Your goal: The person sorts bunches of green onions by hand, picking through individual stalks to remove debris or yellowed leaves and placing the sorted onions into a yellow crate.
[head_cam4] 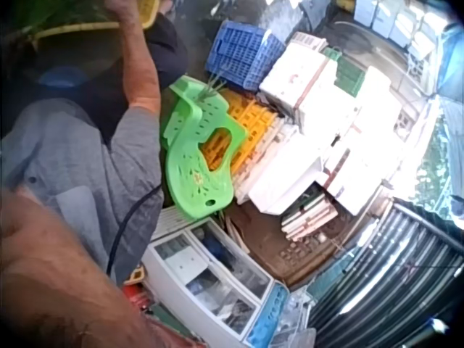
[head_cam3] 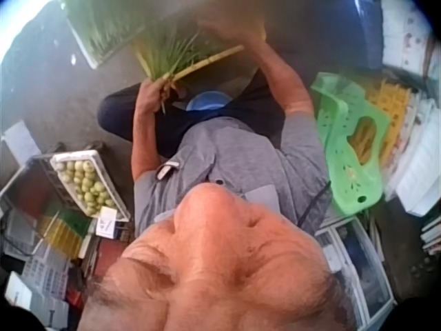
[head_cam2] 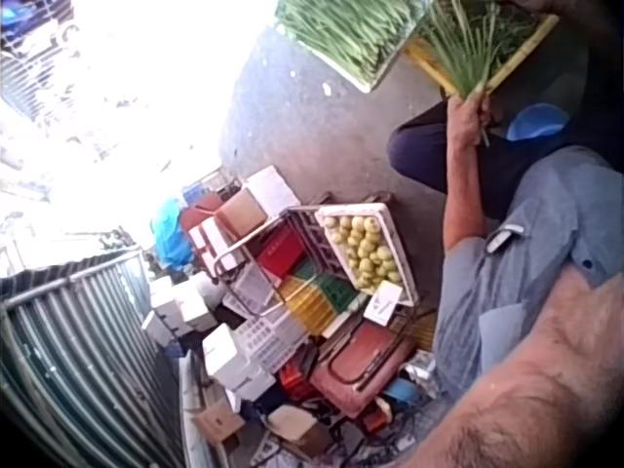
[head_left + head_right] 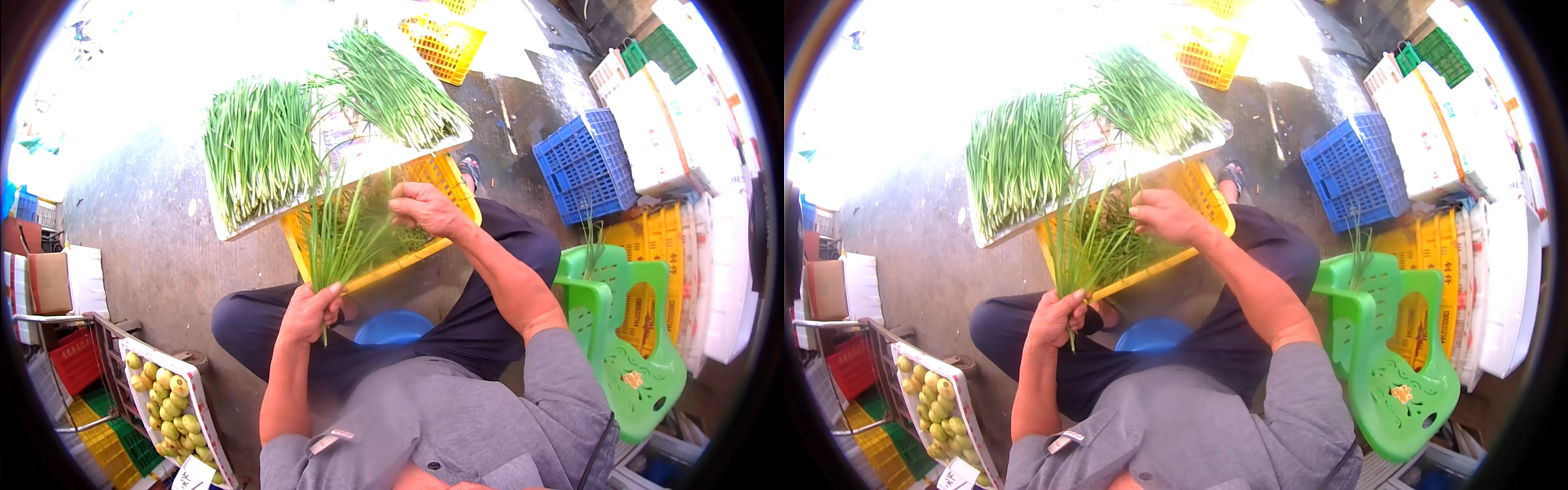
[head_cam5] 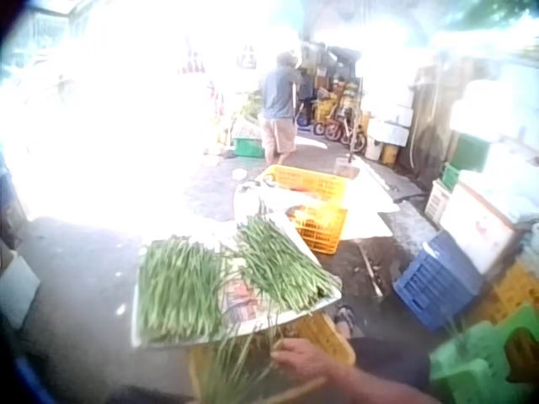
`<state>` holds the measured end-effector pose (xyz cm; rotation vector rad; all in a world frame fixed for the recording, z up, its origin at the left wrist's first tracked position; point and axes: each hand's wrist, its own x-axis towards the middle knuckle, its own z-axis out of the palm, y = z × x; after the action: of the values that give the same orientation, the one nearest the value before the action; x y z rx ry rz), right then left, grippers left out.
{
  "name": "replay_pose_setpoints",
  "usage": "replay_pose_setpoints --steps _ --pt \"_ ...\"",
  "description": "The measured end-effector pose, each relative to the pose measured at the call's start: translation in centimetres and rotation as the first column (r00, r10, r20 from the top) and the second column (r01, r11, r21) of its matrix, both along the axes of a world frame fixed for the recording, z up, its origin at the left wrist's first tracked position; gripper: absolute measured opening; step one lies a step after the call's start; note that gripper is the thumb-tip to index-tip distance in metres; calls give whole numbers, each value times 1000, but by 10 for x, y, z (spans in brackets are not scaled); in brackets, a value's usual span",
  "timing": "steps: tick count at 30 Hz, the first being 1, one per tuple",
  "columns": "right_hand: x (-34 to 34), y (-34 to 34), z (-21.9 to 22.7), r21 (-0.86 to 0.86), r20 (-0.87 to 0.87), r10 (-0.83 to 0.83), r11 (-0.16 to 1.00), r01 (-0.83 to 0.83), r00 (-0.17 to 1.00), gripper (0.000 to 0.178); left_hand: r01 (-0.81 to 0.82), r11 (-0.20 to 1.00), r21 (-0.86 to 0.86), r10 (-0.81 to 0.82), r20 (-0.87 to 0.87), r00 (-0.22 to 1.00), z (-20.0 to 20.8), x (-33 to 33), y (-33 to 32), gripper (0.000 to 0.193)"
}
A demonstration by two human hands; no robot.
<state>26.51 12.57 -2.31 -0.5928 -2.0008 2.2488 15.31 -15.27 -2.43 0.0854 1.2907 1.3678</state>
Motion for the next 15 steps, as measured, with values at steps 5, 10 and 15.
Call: replay_pose_setpoints --steps 5,10,15 --pt "4 3 -8 -163 -80 -260 956 245 962 11 -22 1000 11 22 5 1000 1 -1 -4 14" --pt "16 18 -11 -145 -23 -418 900 411 908 14 -89 994 63 86 47 995 3 -4 -11 13" --pt "43 -7 -40 909 267 1 331 -252 964 20 -94 992 89 87 74 993 9 -6 -9 14"
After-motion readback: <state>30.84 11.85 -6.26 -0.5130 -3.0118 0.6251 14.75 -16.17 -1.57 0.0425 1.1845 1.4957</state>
